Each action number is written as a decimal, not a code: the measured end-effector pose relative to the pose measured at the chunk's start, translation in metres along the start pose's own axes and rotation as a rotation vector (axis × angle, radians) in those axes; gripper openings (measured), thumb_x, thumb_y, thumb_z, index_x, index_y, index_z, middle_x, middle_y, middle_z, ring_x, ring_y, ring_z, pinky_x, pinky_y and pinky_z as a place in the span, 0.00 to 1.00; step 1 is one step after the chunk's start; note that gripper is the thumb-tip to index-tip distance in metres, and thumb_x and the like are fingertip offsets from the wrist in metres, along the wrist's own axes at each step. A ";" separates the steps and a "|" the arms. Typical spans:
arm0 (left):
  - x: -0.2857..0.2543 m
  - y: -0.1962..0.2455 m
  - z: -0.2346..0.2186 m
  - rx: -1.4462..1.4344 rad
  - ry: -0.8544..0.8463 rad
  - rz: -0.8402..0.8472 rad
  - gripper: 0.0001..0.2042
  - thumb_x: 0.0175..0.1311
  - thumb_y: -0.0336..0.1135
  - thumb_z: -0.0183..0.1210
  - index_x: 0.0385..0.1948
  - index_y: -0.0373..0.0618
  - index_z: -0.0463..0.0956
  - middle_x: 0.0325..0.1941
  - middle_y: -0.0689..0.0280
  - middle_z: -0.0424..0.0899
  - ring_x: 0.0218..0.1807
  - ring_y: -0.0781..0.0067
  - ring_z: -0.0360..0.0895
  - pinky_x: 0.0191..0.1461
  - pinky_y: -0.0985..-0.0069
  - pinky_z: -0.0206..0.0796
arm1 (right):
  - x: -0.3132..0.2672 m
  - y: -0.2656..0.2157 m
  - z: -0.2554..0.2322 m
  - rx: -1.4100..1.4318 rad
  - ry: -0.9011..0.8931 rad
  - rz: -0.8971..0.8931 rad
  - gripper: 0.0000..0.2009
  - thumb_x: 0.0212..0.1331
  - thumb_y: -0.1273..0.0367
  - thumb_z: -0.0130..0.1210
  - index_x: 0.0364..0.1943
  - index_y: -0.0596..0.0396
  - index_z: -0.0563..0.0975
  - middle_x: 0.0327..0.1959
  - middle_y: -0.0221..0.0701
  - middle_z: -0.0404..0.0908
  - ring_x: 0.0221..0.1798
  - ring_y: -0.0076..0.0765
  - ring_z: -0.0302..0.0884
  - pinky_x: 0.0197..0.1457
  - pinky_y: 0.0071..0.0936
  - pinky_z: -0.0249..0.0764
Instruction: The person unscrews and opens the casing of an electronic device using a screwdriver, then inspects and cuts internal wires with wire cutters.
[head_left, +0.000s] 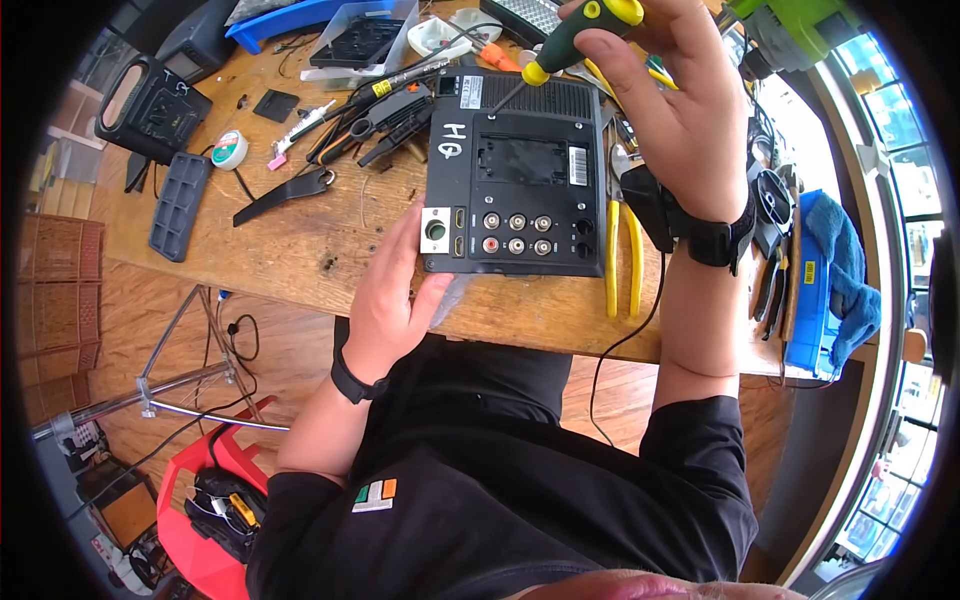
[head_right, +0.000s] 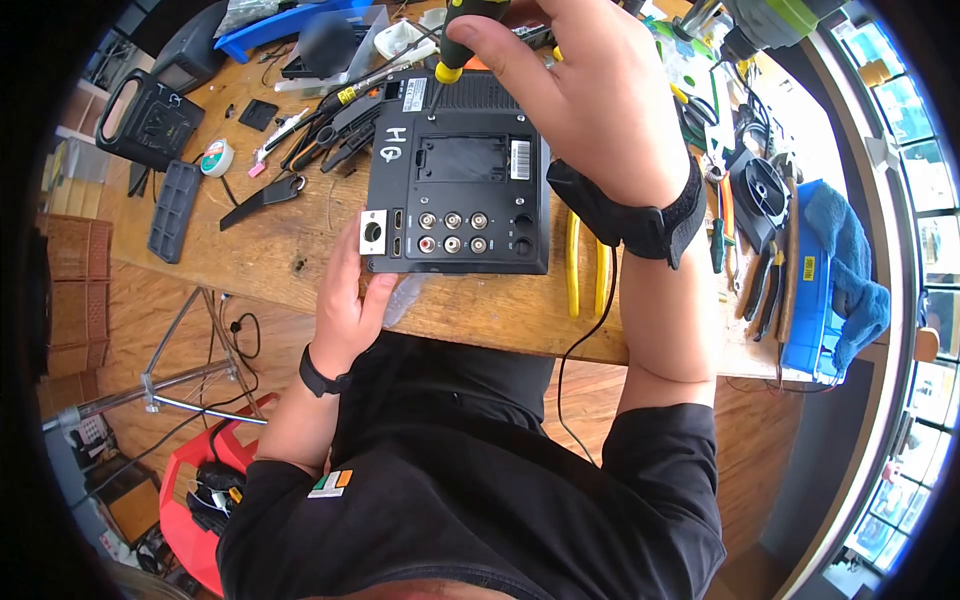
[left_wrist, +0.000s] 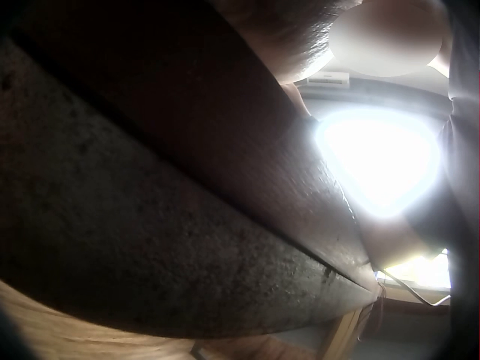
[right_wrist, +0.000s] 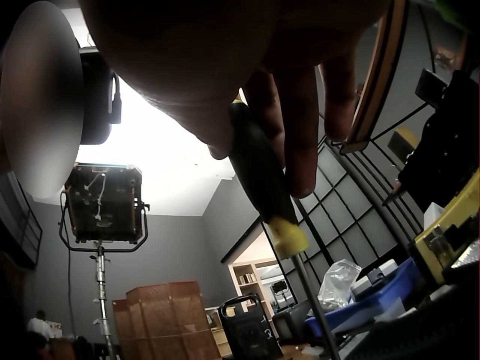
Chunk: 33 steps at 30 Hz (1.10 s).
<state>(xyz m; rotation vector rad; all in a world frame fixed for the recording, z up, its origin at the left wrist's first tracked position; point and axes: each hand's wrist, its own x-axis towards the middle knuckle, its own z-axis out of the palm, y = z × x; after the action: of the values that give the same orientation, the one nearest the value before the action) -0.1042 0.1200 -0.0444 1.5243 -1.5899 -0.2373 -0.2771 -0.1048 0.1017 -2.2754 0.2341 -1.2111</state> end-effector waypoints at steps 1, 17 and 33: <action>0.001 0.000 0.000 -0.002 -0.001 0.000 0.32 0.71 0.36 0.58 0.74 0.36 0.59 0.74 0.45 0.67 0.72 0.42 0.69 0.72 0.59 0.64 | 0.000 0.002 0.001 -0.001 -0.002 -0.001 0.19 0.67 0.78 0.60 0.61 0.63 0.71 0.51 0.36 0.79 0.51 0.27 0.81 0.54 0.22 0.77; 0.001 0.000 0.001 0.025 0.017 0.019 0.32 0.70 0.33 0.59 0.74 0.37 0.58 0.74 0.47 0.68 0.72 0.43 0.69 0.72 0.59 0.64 | 0.004 -0.015 0.022 -0.144 0.004 -0.051 0.29 0.60 0.76 0.64 0.67 0.62 0.70 0.59 0.44 0.79 0.47 0.34 0.82 0.51 0.27 0.80; 0.000 -0.002 0.000 0.041 0.013 0.019 0.32 0.71 0.35 0.59 0.74 0.36 0.58 0.74 0.46 0.68 0.73 0.42 0.69 0.72 0.58 0.63 | 0.004 -0.004 0.016 -0.231 0.084 -0.099 0.25 0.62 0.79 0.59 0.65 0.62 0.72 0.54 0.38 0.79 0.46 0.31 0.79 0.50 0.25 0.77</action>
<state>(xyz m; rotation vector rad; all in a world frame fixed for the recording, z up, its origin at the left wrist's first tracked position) -0.1032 0.1197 -0.0457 1.5382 -1.6077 -0.1851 -0.2622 -0.0974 0.0996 -2.4607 0.3099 -1.3961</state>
